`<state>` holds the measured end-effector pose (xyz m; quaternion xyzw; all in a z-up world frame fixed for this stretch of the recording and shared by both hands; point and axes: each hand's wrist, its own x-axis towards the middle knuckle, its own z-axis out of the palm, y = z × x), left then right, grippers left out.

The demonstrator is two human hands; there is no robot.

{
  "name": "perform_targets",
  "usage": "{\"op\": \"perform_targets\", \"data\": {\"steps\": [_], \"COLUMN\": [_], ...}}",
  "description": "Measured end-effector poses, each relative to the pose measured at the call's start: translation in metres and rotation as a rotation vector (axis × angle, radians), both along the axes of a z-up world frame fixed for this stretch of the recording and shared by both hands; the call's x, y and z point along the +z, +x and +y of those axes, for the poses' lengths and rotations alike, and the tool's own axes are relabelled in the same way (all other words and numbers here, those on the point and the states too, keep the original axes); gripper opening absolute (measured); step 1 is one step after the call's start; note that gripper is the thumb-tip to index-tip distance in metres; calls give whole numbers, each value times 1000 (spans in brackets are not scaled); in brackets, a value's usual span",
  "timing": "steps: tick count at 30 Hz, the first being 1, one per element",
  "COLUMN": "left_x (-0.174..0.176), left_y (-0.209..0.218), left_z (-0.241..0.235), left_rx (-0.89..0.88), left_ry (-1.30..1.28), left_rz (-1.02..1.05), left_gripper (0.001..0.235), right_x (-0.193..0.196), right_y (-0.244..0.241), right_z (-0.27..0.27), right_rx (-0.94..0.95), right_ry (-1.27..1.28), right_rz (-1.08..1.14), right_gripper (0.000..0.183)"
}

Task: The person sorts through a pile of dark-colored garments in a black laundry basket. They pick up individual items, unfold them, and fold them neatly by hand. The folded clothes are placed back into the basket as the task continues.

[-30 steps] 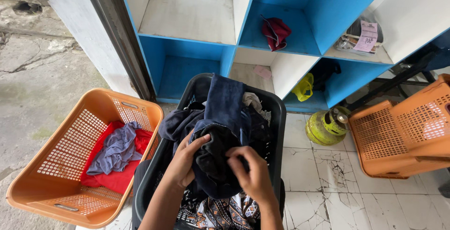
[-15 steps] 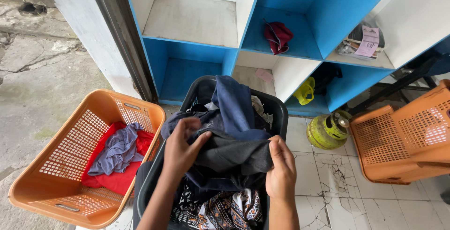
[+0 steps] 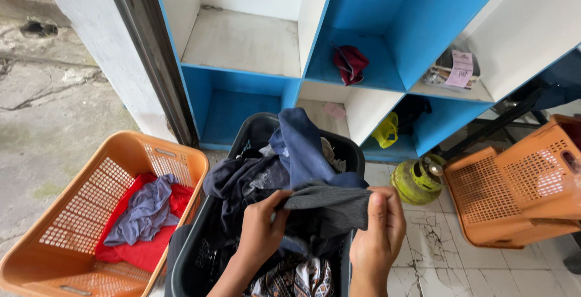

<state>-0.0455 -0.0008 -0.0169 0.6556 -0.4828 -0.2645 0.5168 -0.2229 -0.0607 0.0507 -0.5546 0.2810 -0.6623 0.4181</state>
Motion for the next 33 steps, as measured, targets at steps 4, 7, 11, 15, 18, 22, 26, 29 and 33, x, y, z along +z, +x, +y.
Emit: {"op": "perform_targets", "data": {"steps": [4,7,11,15,18,22,26,29,33], "left_x": [-1,7,18,4,-7,-2,11,12,14], "left_y": [4,3,5,8,12,19,27,35,48], "left_z": [-2,5,2,-5,-12,-18,-23,-37,-40], "left_rx": [-286,-355,-252,-177,-224,-228,-129,2,201], "left_ry": [-242,-196,-119,-64,-160,-147,12,-107,-2], "left_rz": [787,1273,1414,1453,1423,1407,1289,499,-179], "left_gripper": [20,27,29,26,23,21,33,47,55], "right_x": [-3,1,-1,-24,-41,-59,-74,-73,-56], "right_y": [10,17,26,17,27,34,29,19,-2], "right_z": [-26,-40,-25,8,18,12,-5,-24,-38], "right_rx": [-382,-442,-339,-53,-41,-148,-73,137,424], "right_ry": [-131,-157,-330,-364,-430,-286,-24,393,560], "right_rz": [233,635,603,482,751,971,687,339,-125], "right_gripper": [23,18,15,8,18,8,15,16,15]}}
